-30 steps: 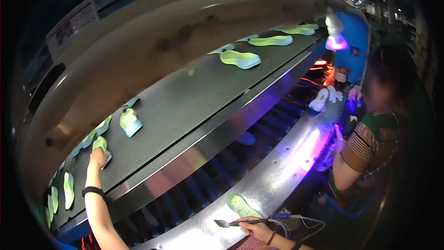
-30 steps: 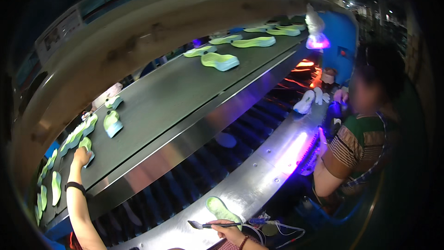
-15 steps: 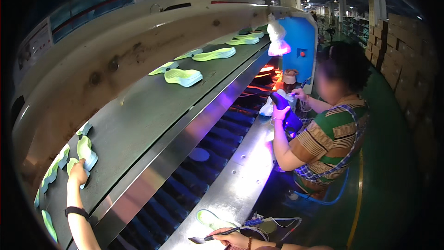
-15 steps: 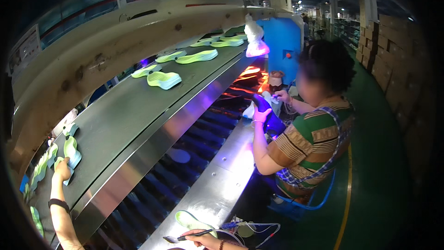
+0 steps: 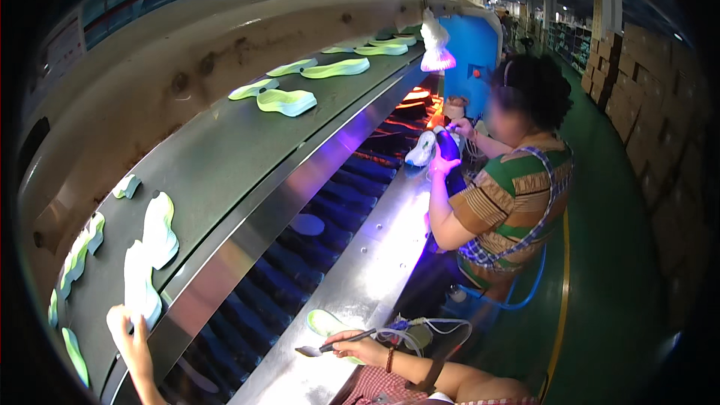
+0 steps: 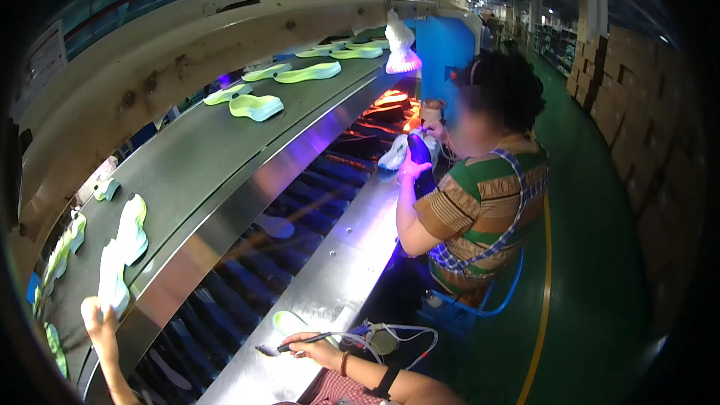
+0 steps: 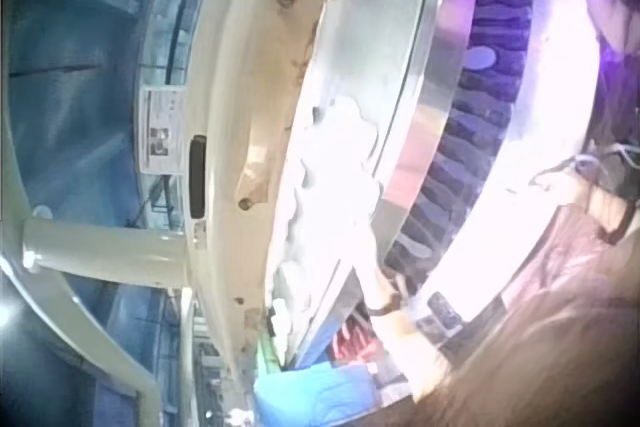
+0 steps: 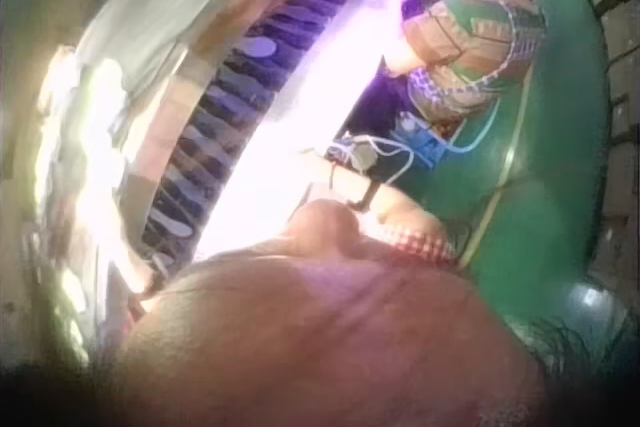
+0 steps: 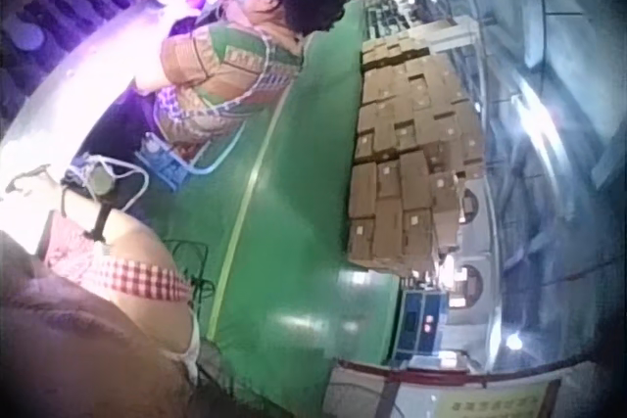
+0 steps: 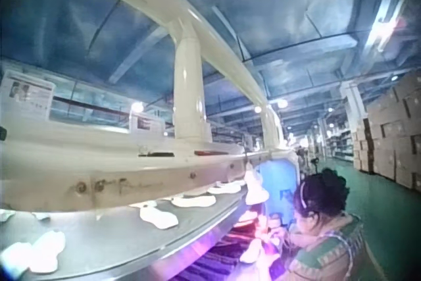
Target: Applying adhesive to the bottom of shoe soles using a brush tool at a manufacturing station.
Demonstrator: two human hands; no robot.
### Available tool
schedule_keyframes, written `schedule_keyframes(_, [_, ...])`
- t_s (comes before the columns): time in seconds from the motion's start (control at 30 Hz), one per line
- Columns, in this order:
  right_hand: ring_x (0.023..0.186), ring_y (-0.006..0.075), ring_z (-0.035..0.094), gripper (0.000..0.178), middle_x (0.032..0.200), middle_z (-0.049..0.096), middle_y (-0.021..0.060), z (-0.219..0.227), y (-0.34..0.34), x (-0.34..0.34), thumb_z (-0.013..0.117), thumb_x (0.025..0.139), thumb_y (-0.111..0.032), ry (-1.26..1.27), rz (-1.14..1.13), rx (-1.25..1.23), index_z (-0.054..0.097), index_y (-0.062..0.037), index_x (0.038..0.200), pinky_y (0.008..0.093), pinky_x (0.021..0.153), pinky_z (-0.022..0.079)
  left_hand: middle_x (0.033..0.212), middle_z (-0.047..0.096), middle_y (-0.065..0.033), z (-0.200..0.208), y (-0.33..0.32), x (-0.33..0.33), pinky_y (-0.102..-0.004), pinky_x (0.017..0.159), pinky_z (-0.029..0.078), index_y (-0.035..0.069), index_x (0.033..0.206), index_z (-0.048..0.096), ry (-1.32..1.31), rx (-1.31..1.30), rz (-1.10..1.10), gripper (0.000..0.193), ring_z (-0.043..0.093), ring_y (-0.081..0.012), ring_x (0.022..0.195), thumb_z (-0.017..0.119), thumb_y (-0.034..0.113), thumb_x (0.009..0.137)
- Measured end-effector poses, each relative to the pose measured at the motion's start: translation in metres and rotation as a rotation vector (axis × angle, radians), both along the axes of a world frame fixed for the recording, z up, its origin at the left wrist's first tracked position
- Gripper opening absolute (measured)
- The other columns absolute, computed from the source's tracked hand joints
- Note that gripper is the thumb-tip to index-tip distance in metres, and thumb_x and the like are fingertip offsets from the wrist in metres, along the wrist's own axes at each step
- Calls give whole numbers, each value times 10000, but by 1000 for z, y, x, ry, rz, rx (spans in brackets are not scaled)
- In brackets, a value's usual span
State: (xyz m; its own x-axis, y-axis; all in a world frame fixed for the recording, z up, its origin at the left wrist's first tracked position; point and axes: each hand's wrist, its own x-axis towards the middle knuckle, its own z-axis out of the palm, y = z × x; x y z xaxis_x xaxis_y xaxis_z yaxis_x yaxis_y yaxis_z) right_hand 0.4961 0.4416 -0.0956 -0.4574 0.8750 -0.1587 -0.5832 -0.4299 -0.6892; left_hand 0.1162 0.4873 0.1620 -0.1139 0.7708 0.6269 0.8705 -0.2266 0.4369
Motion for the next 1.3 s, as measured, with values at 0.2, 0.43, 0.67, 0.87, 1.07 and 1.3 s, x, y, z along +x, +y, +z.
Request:
schedule_keyframes(0.2, [861, 108, 571, 263, 1029, 605, 92, 27, 7, -10, 593, 797, -12, -166, -90, 94, 571, 24, 1057, 227, 755, 475, 1215, 445, -188, -45, -85, 75, -381, 971, 324, -82, 1219, 397, -1183, 527, -271, 517, 441, -291, 1119, 408, 326, 902])
schedule_keyframes(0.43, [761, 116, 605, 230, 930, 634, 81, 54, 1, 14, 610, 771, 2, -267, -118, 96, 605, 8, 1001, 237, 671, 501, 1226, 435, -239, -73, -145, 120, -442, 927, 394, -88, 1238, 352, -1868, -203, -1086, 648, 493, -366, 1050, 477, 419, 854])
schedule_keyframes(0.67, [912, 189, 594, 220, 978, 619, 140, 81, 0, 7, 584, 756, 57, -88, -153, 124, 592, 48, 975, 297, 863, 458, 1271, 421, -226, -211, -135, 141, -483, 988, 319, 14, 1322, 304, -1777, -696, -629, 866, 423, -388, 1153, 452, 650, 754])
schedule_keyframes(0.87, [881, 161, 596, 224, 952, 635, 128, 95, -6, -14, 593, 744, 43, -317, 16, 284, 614, 58, 967, 274, 845, 455, 1236, 471, -170, -188, -116, 201, -479, 916, 397, 86, 1311, 335, -2297, -494, -718, 831, 495, -370, 1071, 291, 717, 772])
schedule_keyframes(1.07, [839, 135, 605, 218, 917, 643, 106, 89, 10, -31, 624, 757, 3, -252, 28, 222, 611, 57, 968, 231, 773, 480, 1175, 518, -140, -184, -115, 210, -457, 818, 467, 83, 1273, 384, -2266, -498, -767, 738, 566, -340, 951, 228, 650, 827])
schedule_keyframes(1.3, [821, 146, 608, 220, 896, 646, 115, 92, 14, -51, 634, 739, -7, -395, 12, 328, 623, 42, 953, 244, 740, 483, 1231, 477, -109, -190, -120, 217, -423, 930, 389, 89, 1273, 382, -2244, -422, -580, 731, 480, -279, 1101, 238, 646, 822])
